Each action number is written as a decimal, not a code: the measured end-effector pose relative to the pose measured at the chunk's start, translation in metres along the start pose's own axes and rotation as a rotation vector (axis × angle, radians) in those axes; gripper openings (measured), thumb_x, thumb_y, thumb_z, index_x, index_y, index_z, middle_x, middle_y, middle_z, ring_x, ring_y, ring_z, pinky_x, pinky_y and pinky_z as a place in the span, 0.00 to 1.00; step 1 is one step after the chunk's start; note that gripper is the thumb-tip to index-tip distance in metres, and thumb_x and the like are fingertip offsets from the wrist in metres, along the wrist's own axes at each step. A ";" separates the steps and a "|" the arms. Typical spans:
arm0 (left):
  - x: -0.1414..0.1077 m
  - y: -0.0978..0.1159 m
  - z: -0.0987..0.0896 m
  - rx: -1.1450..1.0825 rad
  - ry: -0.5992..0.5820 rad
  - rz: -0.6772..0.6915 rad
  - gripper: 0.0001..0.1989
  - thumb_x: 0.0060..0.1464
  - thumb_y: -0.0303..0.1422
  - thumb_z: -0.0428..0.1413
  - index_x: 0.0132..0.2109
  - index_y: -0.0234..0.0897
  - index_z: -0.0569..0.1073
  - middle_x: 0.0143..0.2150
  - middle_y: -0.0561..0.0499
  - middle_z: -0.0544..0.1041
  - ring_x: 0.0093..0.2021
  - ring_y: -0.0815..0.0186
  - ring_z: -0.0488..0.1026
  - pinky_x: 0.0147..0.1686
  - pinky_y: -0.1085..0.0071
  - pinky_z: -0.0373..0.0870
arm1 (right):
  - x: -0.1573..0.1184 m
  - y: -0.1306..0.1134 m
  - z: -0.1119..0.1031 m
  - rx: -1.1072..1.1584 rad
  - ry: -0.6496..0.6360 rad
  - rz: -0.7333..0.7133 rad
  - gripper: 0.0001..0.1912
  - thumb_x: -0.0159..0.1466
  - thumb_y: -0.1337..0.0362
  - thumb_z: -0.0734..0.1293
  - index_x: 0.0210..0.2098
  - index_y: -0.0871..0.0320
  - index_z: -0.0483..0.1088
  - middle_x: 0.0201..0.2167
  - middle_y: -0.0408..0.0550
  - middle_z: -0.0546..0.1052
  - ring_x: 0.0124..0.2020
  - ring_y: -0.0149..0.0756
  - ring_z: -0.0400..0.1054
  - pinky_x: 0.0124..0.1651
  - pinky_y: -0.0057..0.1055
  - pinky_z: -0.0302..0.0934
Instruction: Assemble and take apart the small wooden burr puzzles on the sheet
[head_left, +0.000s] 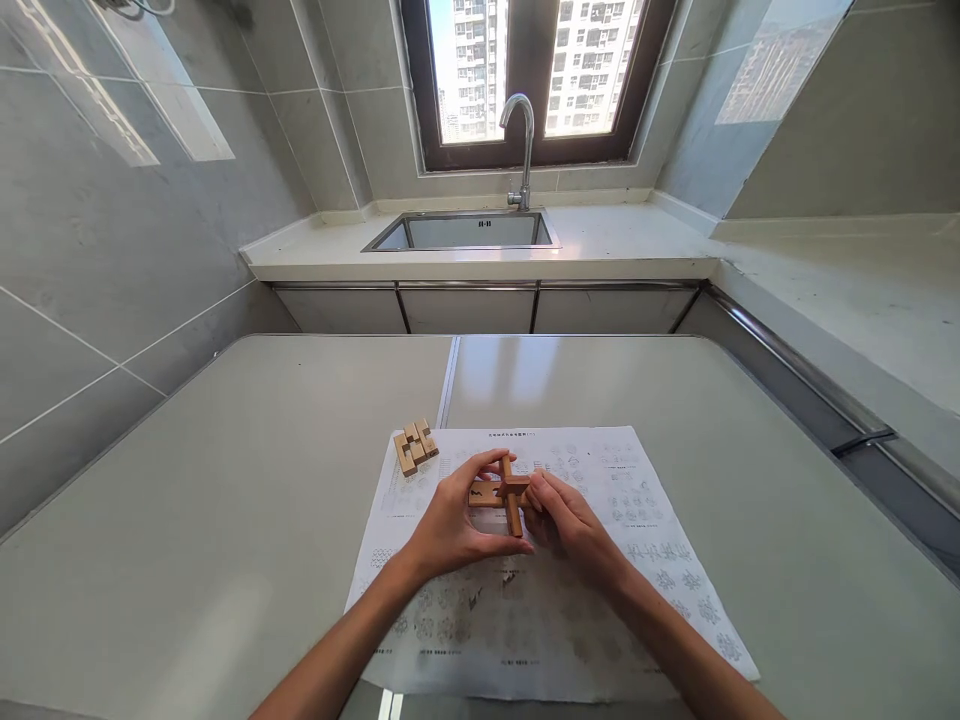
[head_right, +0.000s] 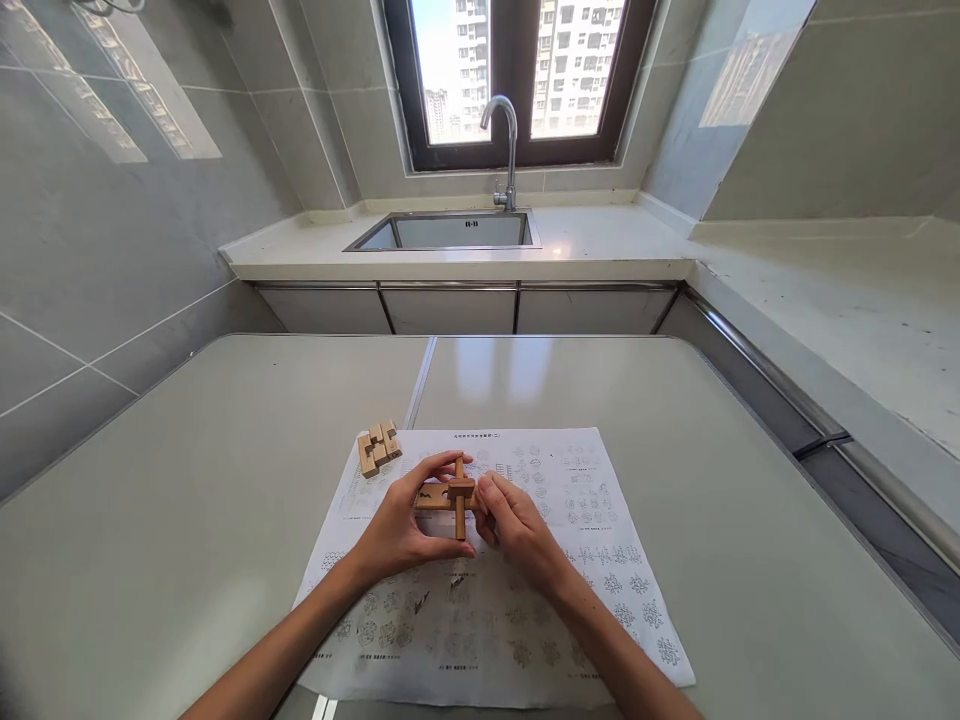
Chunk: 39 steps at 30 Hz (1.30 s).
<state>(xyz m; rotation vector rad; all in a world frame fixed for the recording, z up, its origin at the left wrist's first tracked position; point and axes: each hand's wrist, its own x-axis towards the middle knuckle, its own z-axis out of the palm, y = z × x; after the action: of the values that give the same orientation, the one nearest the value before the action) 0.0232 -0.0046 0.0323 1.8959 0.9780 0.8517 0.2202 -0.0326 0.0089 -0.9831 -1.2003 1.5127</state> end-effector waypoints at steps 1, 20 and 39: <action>0.000 0.000 0.000 -0.002 0.012 -0.003 0.48 0.40 0.40 0.78 0.67 0.45 0.68 0.65 0.42 0.76 0.59 0.50 0.76 0.61 0.53 0.74 | 0.000 0.000 0.000 0.016 -0.004 0.002 0.26 0.73 0.39 0.61 0.31 0.52 0.59 0.24 0.38 0.62 0.23 0.32 0.57 0.29 0.30 0.56; 0.001 -0.002 -0.002 0.001 0.092 0.073 0.44 0.41 0.39 0.79 0.65 0.48 0.71 0.71 0.41 0.70 0.69 0.45 0.70 0.67 0.47 0.69 | 0.003 0.000 -0.003 0.038 0.034 0.007 0.22 0.71 0.42 0.68 0.46 0.54 0.68 0.22 0.35 0.68 0.21 0.29 0.57 0.25 0.27 0.50; 0.002 0.007 -0.001 -0.323 0.138 -0.109 0.09 0.53 0.37 0.72 0.40 0.38 0.85 0.78 0.43 0.58 0.38 0.61 0.85 0.41 0.58 0.89 | 0.007 0.005 -0.006 0.092 0.323 -0.050 0.24 0.67 0.43 0.73 0.49 0.53 0.67 0.30 0.41 0.78 0.20 0.26 0.54 0.24 0.28 0.49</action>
<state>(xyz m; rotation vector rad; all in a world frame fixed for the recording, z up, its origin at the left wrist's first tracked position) 0.0252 -0.0052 0.0389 1.5142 0.9523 1.0188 0.2236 -0.0244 0.0026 -1.0792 -0.9110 1.2996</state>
